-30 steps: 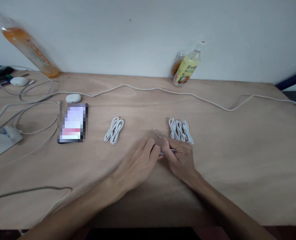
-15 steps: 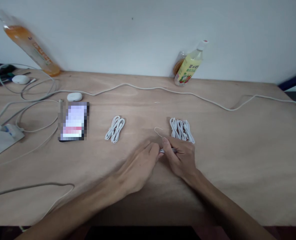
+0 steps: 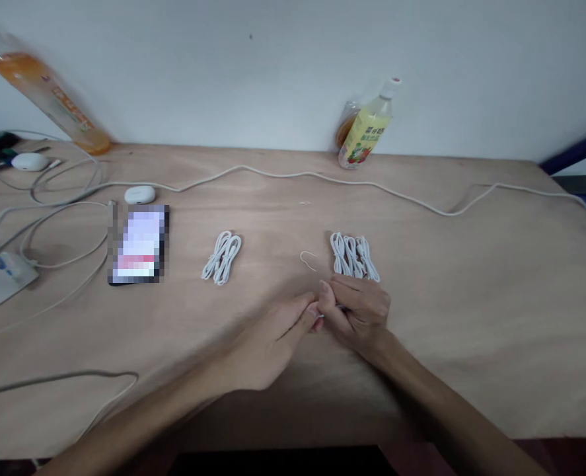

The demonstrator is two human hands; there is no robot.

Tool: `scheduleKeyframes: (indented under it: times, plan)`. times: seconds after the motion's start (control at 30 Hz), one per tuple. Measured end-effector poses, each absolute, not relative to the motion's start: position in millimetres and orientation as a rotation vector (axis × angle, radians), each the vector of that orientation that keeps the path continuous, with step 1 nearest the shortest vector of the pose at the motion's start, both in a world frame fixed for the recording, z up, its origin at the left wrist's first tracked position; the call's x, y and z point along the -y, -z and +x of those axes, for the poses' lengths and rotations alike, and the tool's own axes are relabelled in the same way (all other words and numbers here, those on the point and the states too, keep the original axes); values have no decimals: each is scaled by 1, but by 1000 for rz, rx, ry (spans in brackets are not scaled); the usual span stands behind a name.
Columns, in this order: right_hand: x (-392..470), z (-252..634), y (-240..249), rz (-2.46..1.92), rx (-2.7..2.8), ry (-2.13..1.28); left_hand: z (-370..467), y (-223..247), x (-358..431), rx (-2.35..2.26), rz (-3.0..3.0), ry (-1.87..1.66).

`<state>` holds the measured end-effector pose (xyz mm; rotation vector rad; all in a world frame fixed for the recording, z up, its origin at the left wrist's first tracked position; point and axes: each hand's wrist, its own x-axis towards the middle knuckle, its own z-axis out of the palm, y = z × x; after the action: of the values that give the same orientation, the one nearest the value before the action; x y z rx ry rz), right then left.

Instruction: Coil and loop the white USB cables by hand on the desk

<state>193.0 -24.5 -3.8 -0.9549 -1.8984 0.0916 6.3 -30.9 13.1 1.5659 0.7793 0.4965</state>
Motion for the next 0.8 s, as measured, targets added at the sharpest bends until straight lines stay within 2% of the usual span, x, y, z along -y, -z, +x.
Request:
scheduleKeyframes:
  times: [0.23,0.6,0.8]
  plan:
    - [30,196,4,-900,1920,-90,1,-26,20,-697,1502,-400]
    - [30,195,5,-880,1903,-47,6,-31,19,-562,991,-306]
    - [29,196,2,-897,1924,-37,6,-19,21,-560,970,-340]
